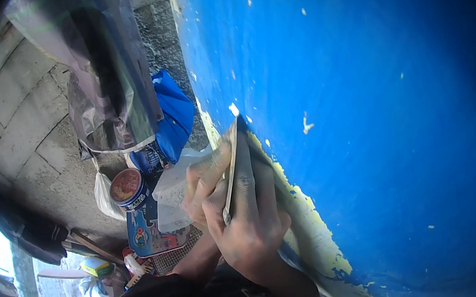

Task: The person sands the blue surface of a vehicle body panel using a block of sandpaper.

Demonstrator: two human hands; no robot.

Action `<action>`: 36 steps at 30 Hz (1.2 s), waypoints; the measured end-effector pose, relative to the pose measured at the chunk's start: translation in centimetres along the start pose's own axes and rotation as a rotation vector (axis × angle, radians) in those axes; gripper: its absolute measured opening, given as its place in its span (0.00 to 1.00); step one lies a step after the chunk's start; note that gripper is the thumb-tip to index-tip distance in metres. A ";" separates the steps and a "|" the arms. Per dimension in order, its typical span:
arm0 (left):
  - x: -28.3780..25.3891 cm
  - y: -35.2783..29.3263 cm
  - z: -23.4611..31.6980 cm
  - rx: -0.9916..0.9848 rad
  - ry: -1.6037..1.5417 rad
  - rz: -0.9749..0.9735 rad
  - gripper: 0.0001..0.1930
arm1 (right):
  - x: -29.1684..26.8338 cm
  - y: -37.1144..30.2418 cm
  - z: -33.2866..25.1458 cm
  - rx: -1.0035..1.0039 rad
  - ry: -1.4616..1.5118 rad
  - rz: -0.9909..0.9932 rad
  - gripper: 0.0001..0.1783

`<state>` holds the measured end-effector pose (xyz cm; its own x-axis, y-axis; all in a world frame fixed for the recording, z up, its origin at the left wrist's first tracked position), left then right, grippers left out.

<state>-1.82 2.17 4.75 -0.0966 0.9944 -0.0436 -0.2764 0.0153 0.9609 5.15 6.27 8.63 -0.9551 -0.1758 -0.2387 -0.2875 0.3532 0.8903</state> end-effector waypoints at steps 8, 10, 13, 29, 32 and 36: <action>-1.5 -0.8 0.7 -0.149 -0.039 -0.177 0.18 | -0.7 -1.0 -0.1 0.129 0.107 0.024 0.18; -2.5 -0.4 1.5 -0.166 -0.071 -0.208 0.19 | -1.2 -2.0 0.2 0.152 0.109 0.001 0.16; -1.6 -0.4 1.4 -0.161 -0.054 -0.191 0.21 | -1.3 -1.3 0.1 0.064 0.051 -0.024 0.16; -2.5 -1.2 0.9 -0.149 -0.101 -0.267 0.20 | -1.0 -2.7 0.6 0.199 0.112 -0.052 0.14; -2.4 0.3 0.0 -0.205 -0.140 -0.301 0.20 | -0.7 -0.4 -0.4 0.197 0.096 -0.155 0.18; -2.7 -0.4 1.2 -0.069 -0.109 -0.324 0.20 | -1.6 -2.1 0.4 0.184 0.186 -0.058 0.18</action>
<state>-0.36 -0.35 4.85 0.1089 0.9444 -0.3103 -0.3407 0.3287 0.8808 7.23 6.13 6.96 -0.9117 -0.3605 -0.1972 -0.3663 0.4955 0.7876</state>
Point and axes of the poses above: each hand's wrist, its own y-axis towards the middle knuckle, its own x-axis out of the palm, z = x × y, the point moved 3 cm from there along y, towards the middle knuckle, and after that the axes turned 2 degrees about y, right-handed, at the moved point
